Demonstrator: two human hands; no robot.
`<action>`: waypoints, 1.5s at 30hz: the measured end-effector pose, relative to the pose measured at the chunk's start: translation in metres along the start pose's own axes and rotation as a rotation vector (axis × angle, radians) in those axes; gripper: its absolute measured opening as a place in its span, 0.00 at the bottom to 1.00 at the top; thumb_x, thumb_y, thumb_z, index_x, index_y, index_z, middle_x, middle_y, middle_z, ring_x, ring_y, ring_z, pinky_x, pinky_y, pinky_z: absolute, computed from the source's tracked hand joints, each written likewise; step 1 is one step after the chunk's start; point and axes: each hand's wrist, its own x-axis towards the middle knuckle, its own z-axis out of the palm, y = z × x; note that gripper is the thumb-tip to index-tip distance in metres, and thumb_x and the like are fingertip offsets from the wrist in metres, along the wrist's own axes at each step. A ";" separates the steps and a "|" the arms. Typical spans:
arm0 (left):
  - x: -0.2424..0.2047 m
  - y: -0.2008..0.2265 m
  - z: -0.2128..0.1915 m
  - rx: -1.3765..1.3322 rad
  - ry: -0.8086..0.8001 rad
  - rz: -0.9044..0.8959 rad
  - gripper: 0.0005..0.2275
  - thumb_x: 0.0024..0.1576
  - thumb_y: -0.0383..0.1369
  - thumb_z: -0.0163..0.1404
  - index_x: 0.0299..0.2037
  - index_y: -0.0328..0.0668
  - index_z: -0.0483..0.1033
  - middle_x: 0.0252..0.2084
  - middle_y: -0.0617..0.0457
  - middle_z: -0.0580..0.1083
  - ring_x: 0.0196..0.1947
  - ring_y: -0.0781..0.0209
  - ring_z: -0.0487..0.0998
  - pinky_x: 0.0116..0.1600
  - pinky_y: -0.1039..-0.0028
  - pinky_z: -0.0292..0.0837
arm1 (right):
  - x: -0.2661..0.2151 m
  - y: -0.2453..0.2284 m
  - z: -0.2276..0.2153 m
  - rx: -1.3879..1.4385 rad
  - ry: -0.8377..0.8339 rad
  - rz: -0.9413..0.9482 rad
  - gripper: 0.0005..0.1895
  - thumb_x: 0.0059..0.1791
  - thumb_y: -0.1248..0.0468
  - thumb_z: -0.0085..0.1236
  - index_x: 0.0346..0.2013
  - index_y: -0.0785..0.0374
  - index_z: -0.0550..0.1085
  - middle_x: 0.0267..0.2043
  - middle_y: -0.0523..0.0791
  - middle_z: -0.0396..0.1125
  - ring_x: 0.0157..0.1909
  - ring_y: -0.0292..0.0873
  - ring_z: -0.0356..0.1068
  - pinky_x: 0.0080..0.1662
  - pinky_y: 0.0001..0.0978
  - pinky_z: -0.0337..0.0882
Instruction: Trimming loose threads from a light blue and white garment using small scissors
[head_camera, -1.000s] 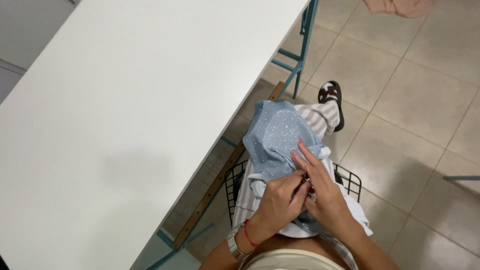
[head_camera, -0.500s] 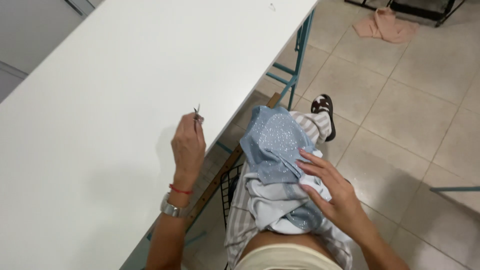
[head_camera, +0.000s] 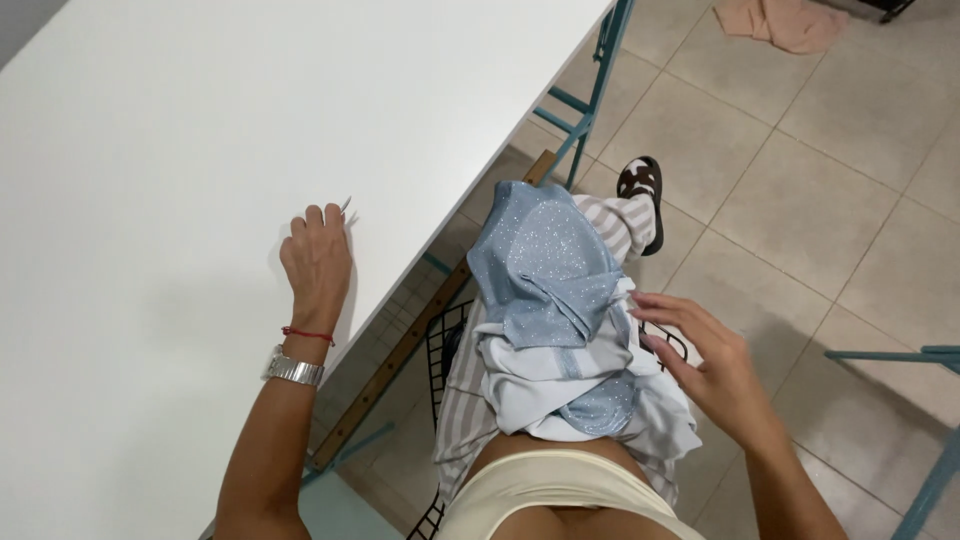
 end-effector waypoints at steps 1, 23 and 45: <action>0.002 0.001 -0.002 -0.003 -0.014 0.005 0.09 0.75 0.35 0.52 0.39 0.55 0.72 0.32 0.61 0.67 0.28 0.66 0.66 0.25 0.76 0.60 | 0.007 0.002 0.007 0.004 -0.009 0.011 0.15 0.55 0.65 0.60 0.56 0.61 0.79 0.62 0.48 0.76 0.66 0.45 0.76 0.69 0.38 0.72; -0.010 0.173 -0.153 -1.337 -0.339 -0.028 0.07 0.68 0.31 0.54 0.50 0.41 0.82 0.41 0.50 0.75 0.44 0.49 0.77 0.49 0.62 0.72 | 0.079 0.020 0.055 0.031 -0.186 0.275 0.19 0.54 0.64 0.66 0.59 0.63 0.79 0.55 0.50 0.77 0.52 0.56 0.80 0.54 0.48 0.78; -0.001 0.164 -0.151 -1.524 -0.209 -0.035 0.04 0.59 0.21 0.64 0.38 0.40 0.85 0.41 0.53 0.77 0.41 0.51 0.77 0.49 0.62 0.72 | 0.102 0.020 0.053 0.289 -0.314 0.392 0.13 0.55 0.66 0.61 0.54 0.64 0.79 0.54 0.48 0.79 0.12 0.40 0.67 0.18 0.28 0.70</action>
